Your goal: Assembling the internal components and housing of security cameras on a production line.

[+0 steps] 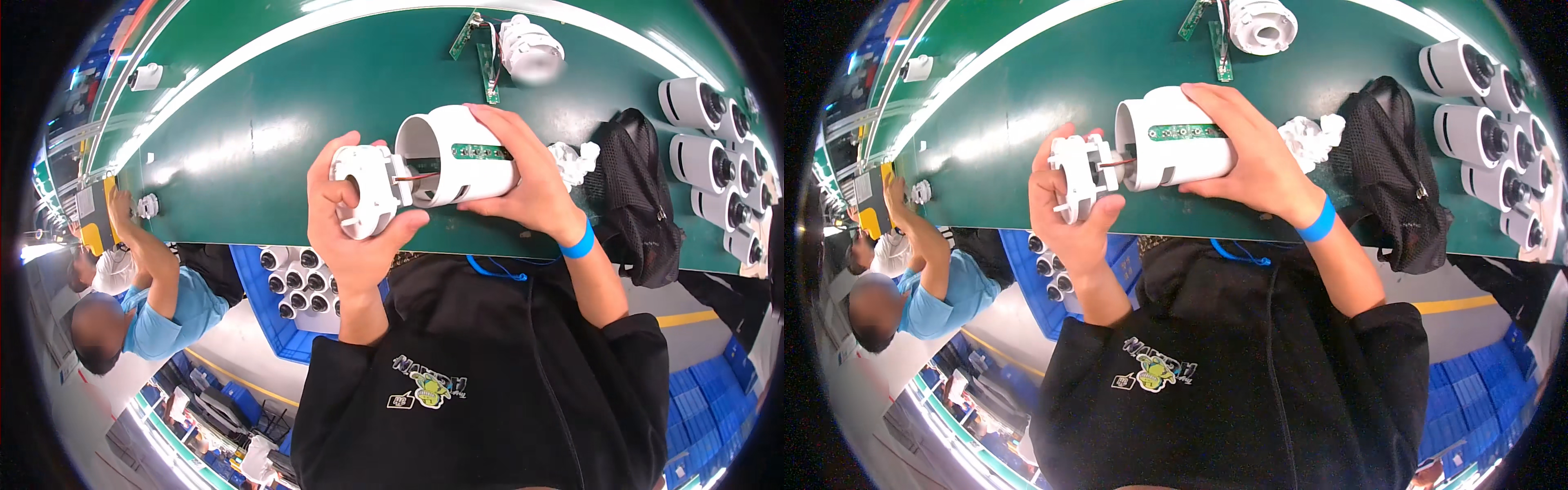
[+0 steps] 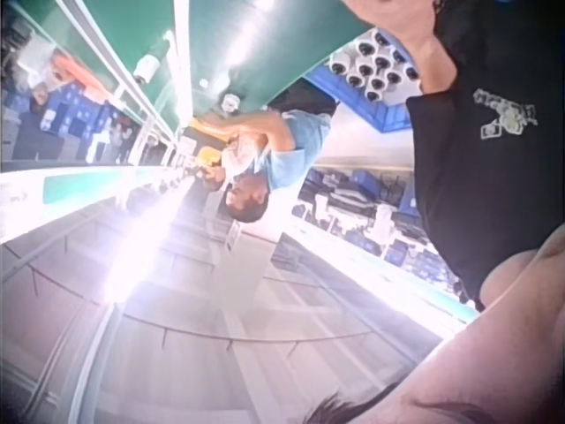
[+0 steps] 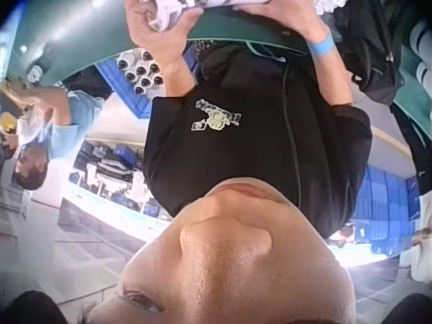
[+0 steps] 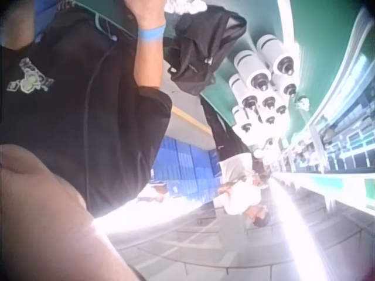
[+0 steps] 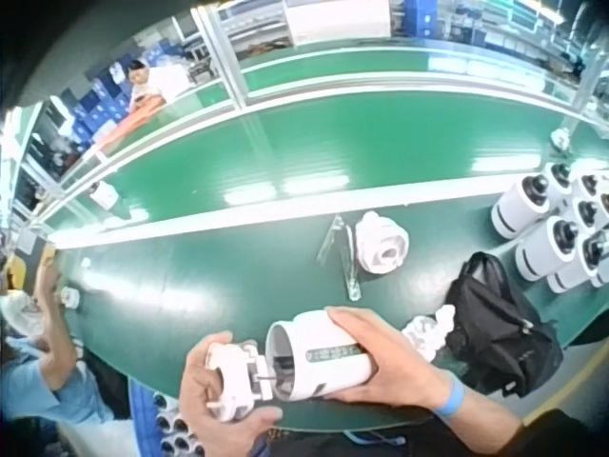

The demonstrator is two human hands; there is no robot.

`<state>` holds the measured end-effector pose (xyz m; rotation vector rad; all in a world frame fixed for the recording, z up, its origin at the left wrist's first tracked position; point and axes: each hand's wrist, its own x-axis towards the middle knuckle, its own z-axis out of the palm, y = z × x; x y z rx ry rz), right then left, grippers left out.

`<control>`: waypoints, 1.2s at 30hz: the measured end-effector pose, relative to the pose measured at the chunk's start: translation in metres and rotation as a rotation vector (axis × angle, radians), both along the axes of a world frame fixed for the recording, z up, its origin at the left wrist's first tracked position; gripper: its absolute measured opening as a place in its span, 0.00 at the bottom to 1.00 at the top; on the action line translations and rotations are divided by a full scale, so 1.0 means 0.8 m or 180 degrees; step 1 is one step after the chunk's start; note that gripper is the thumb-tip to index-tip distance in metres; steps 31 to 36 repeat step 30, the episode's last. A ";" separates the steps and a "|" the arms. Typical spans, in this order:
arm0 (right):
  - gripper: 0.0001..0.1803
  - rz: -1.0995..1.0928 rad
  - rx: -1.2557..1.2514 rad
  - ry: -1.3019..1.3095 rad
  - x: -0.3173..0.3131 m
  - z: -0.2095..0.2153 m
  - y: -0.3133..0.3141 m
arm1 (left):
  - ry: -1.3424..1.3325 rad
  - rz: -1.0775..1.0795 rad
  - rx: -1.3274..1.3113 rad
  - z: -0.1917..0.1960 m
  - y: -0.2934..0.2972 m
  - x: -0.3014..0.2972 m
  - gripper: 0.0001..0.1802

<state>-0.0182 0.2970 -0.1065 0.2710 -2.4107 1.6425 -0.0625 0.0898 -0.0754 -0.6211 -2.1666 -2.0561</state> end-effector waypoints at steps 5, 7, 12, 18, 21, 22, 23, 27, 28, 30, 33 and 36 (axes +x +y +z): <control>0.51 0.0217 0.0186 0.0191 0.003 0.003 -0.002 | 0.0364 0.0224 -0.0198 0.011 -0.013 -0.011 0.26; 0.51 0.0099 0.0570 0.0246 0.005 -0.001 -0.001 | 0.0193 0.0341 -0.0120 0.003 -0.007 -0.014 0.32; 0.52 -0.0036 0.1324 0.0117 0.001 0.009 -0.010 | 0.0807 0.0294 -0.1400 -0.029 -0.043 -0.042 0.39; 0.52 -0.0133 0.1576 0.0397 -0.019 0.011 -0.037 | 0.0445 0.0144 -0.2084 -0.026 -0.056 -0.047 0.30; 0.52 -0.0403 0.1600 0.0590 -0.025 -0.002 -0.043 | 0.0577 0.0543 -0.2010 -0.023 -0.045 -0.053 0.22; 0.52 -0.0452 0.1607 0.0543 -0.026 -0.001 -0.043 | 0.0989 0.0487 -0.2126 -0.021 -0.039 -0.059 0.19; 0.52 -0.0410 0.1642 0.0552 -0.028 -0.005 -0.042 | 0.1394 0.0419 -0.2234 -0.018 -0.034 -0.067 0.16; 0.51 -0.0766 0.1393 0.0834 -0.035 -0.026 -0.038 | 0.1853 -0.0207 -0.2619 -0.020 -0.025 -0.092 0.12; 0.51 -0.0869 0.1061 0.0769 -0.036 -0.025 -0.035 | 0.1742 -0.0473 -0.2466 -0.015 -0.017 -0.105 0.12; 0.51 -0.0919 0.0992 0.0728 -0.041 -0.024 -0.024 | 0.1366 -0.0747 -0.1969 -0.023 -0.011 -0.125 0.20; 0.51 -0.0919 0.0992 0.0728 -0.041 -0.024 -0.024 | 0.1366 -0.0747 -0.1969 -0.023 -0.011 -0.125 0.20; 0.51 -0.0919 0.0992 0.0728 -0.041 -0.024 -0.024 | 0.1366 -0.0747 -0.1969 -0.023 -0.011 -0.125 0.20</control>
